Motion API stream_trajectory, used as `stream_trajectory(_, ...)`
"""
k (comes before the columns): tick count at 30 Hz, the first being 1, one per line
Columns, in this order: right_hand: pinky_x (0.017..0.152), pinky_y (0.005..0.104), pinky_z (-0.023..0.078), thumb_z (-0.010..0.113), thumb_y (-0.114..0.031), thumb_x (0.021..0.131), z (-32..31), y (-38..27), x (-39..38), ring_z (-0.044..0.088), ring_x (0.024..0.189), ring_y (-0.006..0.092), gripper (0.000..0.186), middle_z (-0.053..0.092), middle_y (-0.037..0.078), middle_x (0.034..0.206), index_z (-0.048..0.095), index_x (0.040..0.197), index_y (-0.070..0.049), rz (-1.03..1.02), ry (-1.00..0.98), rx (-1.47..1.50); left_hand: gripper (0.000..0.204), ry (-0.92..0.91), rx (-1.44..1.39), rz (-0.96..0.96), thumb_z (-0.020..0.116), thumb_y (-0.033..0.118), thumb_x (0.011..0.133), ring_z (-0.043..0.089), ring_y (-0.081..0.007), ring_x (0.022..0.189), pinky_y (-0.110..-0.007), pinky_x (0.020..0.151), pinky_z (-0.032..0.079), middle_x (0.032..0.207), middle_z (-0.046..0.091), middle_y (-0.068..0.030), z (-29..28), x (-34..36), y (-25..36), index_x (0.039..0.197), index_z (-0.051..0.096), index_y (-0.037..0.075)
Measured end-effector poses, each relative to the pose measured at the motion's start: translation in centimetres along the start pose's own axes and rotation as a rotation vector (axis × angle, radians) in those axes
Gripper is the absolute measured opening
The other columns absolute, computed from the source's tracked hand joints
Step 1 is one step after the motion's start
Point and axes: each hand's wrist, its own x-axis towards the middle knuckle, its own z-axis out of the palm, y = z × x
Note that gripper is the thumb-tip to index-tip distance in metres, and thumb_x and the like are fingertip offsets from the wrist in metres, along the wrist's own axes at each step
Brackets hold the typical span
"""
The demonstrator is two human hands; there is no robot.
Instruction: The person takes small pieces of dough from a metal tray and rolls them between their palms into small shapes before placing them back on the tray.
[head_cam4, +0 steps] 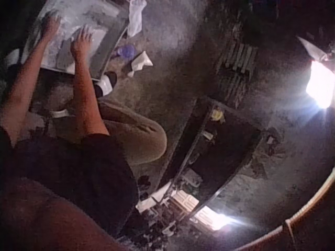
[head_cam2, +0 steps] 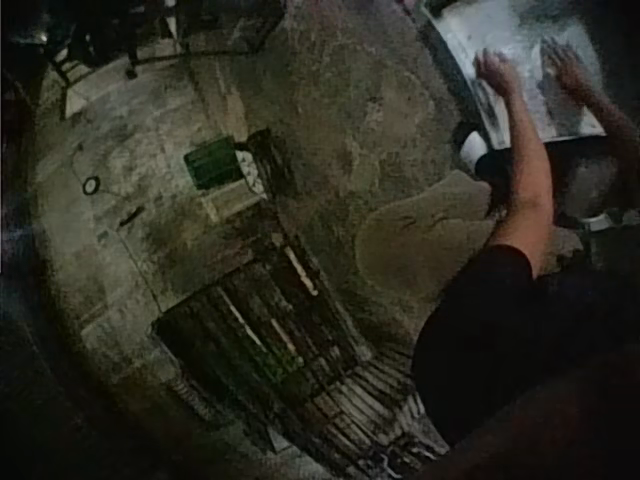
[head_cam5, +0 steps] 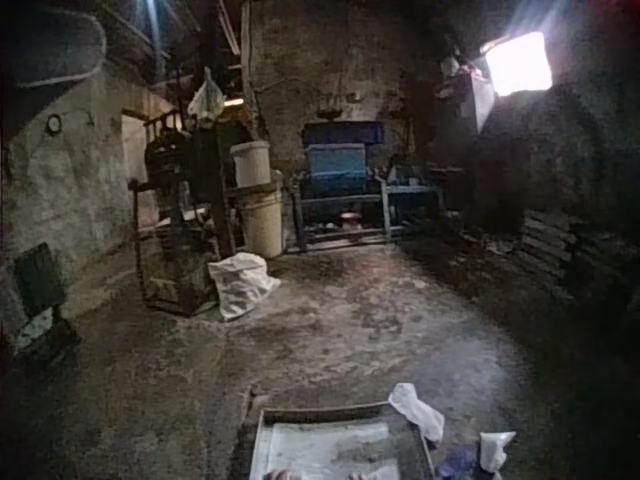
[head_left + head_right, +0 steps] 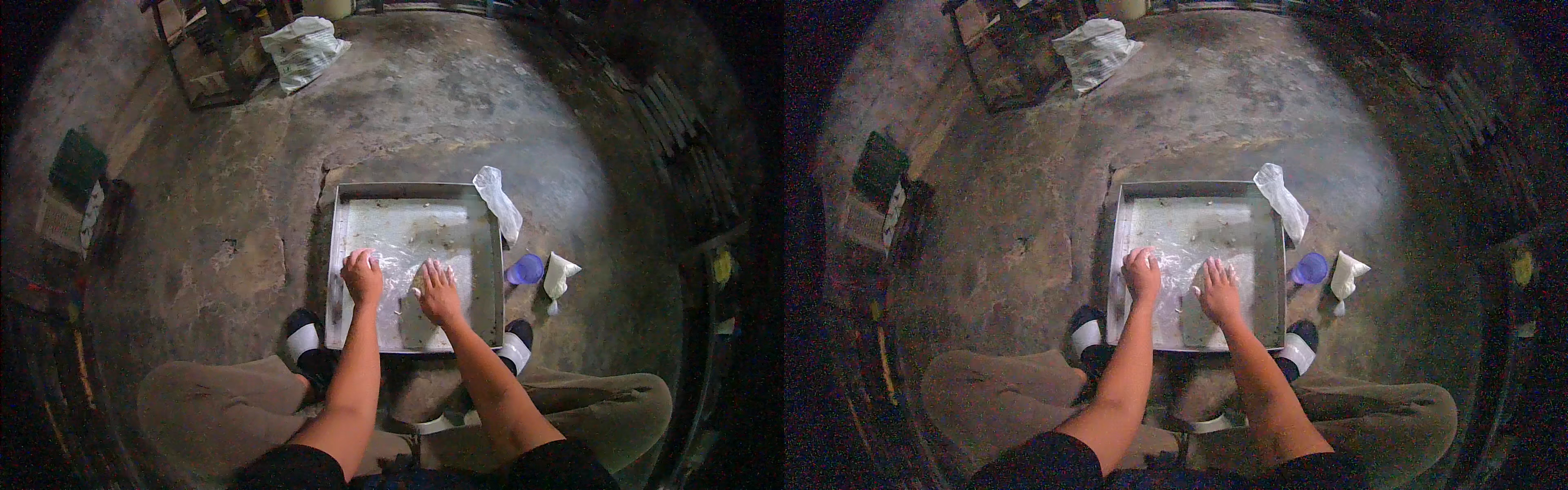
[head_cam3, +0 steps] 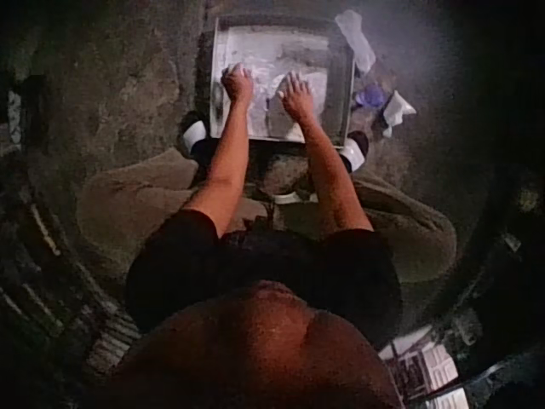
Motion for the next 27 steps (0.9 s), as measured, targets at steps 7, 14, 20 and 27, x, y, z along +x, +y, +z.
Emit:
stream_trajectory(7, 0.116, 0.0476, 0.016, 0.052, -0.028, 0.092, -0.6, -2.1, -1.0, 0.023, 0.140, 0.0368, 0.066, 0.025, 0.022, 0.151, 0.024, 0.146, -0.003, -0.139, 0.001, 0.246, 0.046, -0.309, 0.242, -0.307, 0.069, 0.026, 0.081, 0.047, -0.0352, 0.115, -0.046, 0.093, 0.045, 0.130, 0.046, -0.0129, -0.4, -0.8, 0.2, 0.122, 0.056, 0.010)
stream_trajectory(14, 0.115, 0.0501, 0.017, 0.047, -0.008, 0.086, 1.0, 0.4, -1.4, 0.027, 0.138, 0.0380, 0.058, 0.031, 0.024, 0.148, 0.032, 0.141, 0.003, 0.313, 0.263, 0.188, 0.054, -0.328, 0.259, -0.256, 0.069, 0.010, 0.081, 0.058, -0.0374, 0.103, -0.044, 0.081, 0.052, 0.122, 0.052, -0.0193, 1.6, -2.6, -0.1, 0.131, 0.049, 0.007)
stream_trajectory(20, 0.110, 0.0453, 0.031, 0.055, -0.005, 0.080, 1.0, -0.3, -1.3, 0.038, 0.131, 0.0399, 0.061, 0.036, 0.024, 0.144, 0.038, 0.139, -0.001, 0.334, 0.374, 0.650, 0.034, -0.466, -0.347, 0.053, 0.068, 0.004, 0.077, 0.064, -0.0352, 0.092, -0.043, 0.078, 0.051, 0.098, 0.066, -0.0185, 0.9, -2.8, 4.1, 0.110, 0.063, 0.004)
stream_trajectory(27, 0.107, 0.0434, 0.036, 0.066, -0.020, 0.080, -2.8, 0.7, 1.0, 0.041, 0.130, 0.0347, 0.063, 0.040, 0.011, 0.145, 0.043, 0.139, -0.014, 0.005, 0.132, 0.286, 0.044, -0.288, -0.182, 0.371, 0.074, 0.011, 0.068, 0.058, -0.0372, 0.099, -0.043, 0.087, 0.047, 0.100, 0.062, -0.0172, 2.7, -2.8, 3.7, 0.109, 0.061, 0.003)
